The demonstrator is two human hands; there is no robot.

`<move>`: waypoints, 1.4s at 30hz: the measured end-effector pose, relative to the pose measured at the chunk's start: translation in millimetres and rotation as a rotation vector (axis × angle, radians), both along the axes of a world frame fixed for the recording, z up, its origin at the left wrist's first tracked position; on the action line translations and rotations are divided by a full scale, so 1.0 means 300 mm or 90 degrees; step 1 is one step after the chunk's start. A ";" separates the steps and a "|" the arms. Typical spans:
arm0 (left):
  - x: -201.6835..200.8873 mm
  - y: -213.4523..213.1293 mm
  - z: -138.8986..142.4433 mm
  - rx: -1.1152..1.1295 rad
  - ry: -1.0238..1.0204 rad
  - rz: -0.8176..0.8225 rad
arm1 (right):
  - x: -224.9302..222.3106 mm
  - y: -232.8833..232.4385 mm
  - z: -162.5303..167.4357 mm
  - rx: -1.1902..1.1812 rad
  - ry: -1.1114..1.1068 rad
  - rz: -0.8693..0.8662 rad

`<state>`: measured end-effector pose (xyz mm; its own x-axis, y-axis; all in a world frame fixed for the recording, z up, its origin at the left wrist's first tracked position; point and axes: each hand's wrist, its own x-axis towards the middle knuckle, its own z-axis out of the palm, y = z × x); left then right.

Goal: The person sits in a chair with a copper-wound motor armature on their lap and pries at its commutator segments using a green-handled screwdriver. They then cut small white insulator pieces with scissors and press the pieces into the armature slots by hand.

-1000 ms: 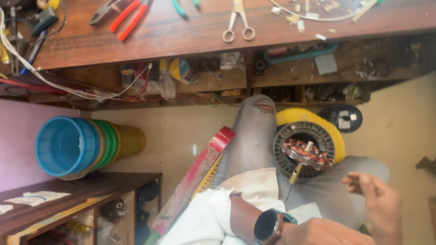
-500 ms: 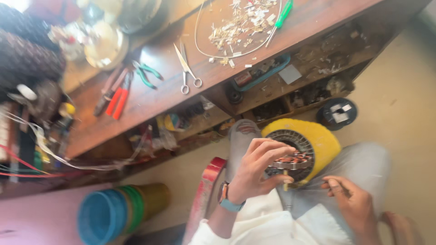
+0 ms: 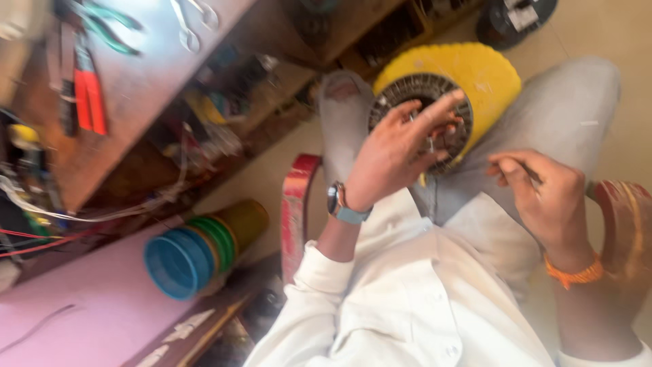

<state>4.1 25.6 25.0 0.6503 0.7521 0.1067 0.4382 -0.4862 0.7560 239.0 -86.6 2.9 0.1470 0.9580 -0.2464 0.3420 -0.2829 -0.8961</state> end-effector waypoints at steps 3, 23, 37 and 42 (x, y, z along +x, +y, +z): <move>0.013 0.007 0.008 -0.075 -0.031 0.059 | -0.015 0.021 0.013 -0.028 0.074 -0.006; -0.054 0.089 -0.010 -0.365 -0.522 0.343 | -0.223 0.028 0.014 0.257 -0.005 0.015; -0.038 -0.049 -0.035 -0.154 -0.313 0.383 | -0.193 0.207 0.154 0.308 -0.306 0.130; -0.244 -0.088 -0.023 -0.168 -0.402 0.487 | -0.172 0.295 0.198 0.306 -0.440 0.294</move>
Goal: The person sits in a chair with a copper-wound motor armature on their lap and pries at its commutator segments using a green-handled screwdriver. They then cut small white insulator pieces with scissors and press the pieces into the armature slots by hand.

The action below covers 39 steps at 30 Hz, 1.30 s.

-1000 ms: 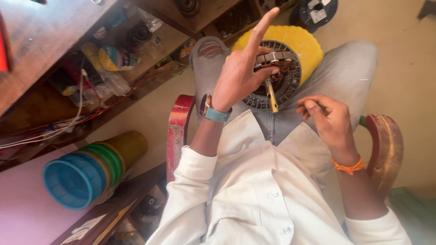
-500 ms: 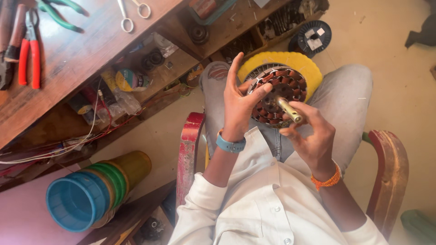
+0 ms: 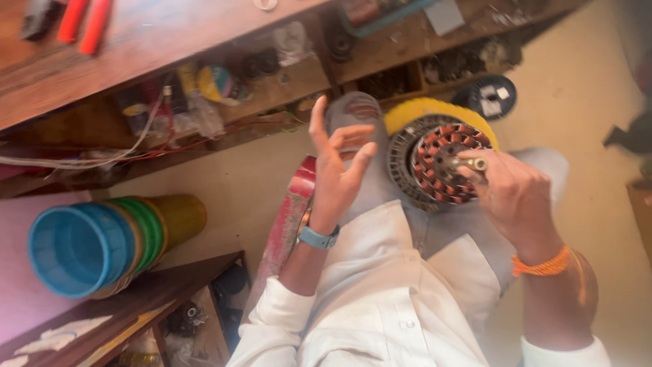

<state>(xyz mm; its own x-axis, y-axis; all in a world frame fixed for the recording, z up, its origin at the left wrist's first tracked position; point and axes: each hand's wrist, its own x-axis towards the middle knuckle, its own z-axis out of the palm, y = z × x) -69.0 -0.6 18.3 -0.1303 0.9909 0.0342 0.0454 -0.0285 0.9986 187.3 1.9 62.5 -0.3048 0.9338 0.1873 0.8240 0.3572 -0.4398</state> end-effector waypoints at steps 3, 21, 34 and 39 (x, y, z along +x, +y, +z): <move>-0.104 -0.029 0.019 -0.037 -0.020 0.064 | -0.010 0.021 -0.002 -0.002 -0.022 0.005; -0.265 0.285 0.221 0.202 0.413 0.241 | 0.140 -0.114 -0.212 -0.109 0.416 -0.290; 0.116 0.957 0.586 0.343 0.552 -0.071 | 0.128 -0.092 -0.298 -0.168 0.449 -0.336; 0.208 1.024 0.620 0.368 0.657 -0.071 | 0.150 -0.080 -0.320 -0.200 0.471 -0.360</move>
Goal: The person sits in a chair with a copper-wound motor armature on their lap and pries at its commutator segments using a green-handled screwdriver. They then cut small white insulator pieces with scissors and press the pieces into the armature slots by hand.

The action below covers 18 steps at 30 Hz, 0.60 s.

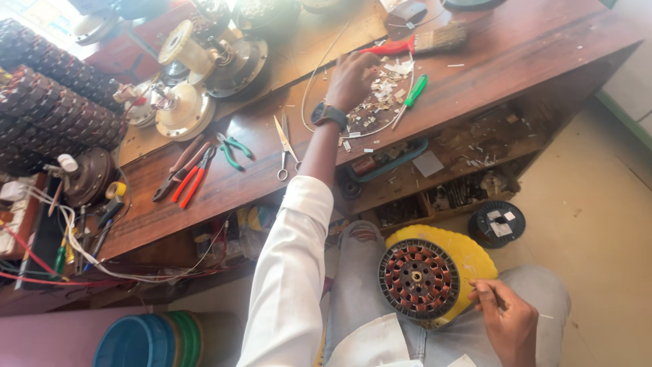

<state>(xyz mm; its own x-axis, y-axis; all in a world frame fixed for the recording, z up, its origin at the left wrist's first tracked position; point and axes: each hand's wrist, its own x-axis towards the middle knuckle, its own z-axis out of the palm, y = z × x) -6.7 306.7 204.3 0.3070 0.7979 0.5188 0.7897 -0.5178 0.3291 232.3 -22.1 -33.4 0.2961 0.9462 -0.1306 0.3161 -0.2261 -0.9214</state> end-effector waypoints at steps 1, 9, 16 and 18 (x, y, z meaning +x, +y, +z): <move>0.012 0.004 0.000 0.005 0.036 0.012 | 0.002 0.000 -0.006 -0.007 0.011 0.003; 0.039 0.006 -0.068 -0.116 0.078 0.134 | -0.010 0.016 -0.028 -0.087 -0.013 0.129; 0.013 0.040 -0.075 -0.117 -0.016 0.044 | -0.055 0.011 -0.008 -0.070 -0.085 0.254; 0.007 0.039 -0.079 -0.171 -0.068 0.062 | -0.053 0.010 0.000 -0.080 -0.077 0.261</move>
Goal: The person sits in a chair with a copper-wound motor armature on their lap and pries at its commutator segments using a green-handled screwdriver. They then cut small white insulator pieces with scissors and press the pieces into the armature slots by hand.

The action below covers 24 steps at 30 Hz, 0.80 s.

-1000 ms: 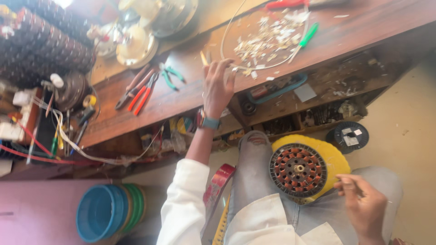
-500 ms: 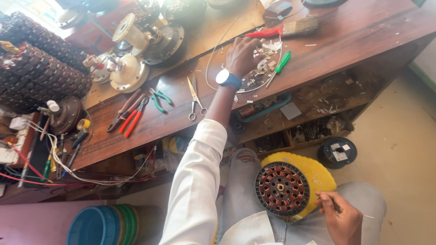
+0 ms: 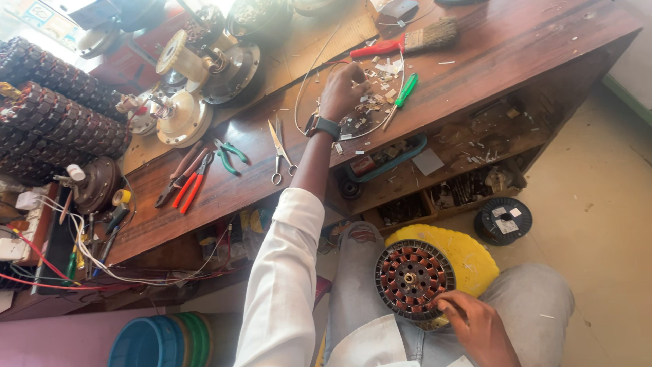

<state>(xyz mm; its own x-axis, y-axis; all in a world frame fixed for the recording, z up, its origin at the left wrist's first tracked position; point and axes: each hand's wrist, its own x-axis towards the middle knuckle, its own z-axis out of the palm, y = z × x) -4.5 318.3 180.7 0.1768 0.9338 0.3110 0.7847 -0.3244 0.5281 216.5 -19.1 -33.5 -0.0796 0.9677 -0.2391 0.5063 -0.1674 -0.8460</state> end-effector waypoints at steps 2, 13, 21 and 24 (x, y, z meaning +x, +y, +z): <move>-0.003 -0.003 -0.003 -0.021 -0.028 0.016 | 0.007 0.000 0.007 -0.055 -0.015 -0.010; -0.023 -0.007 -0.014 0.103 0.033 -0.026 | 0.004 -0.001 0.010 -0.043 -0.008 0.001; 0.032 0.049 0.009 0.129 0.088 -0.098 | 0.018 0.020 0.005 -0.076 0.003 0.010; 0.050 0.067 0.014 0.125 0.166 -0.113 | 0.020 0.030 0.006 -0.124 -0.021 -0.002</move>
<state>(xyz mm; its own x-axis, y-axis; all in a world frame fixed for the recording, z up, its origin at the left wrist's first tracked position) 10.4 338.3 184.8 0.4268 0.8084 0.4053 0.8073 -0.5426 0.2321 222.5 -10.0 -31.7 -0.0658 0.9031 -0.4243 0.5331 -0.3276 -0.7800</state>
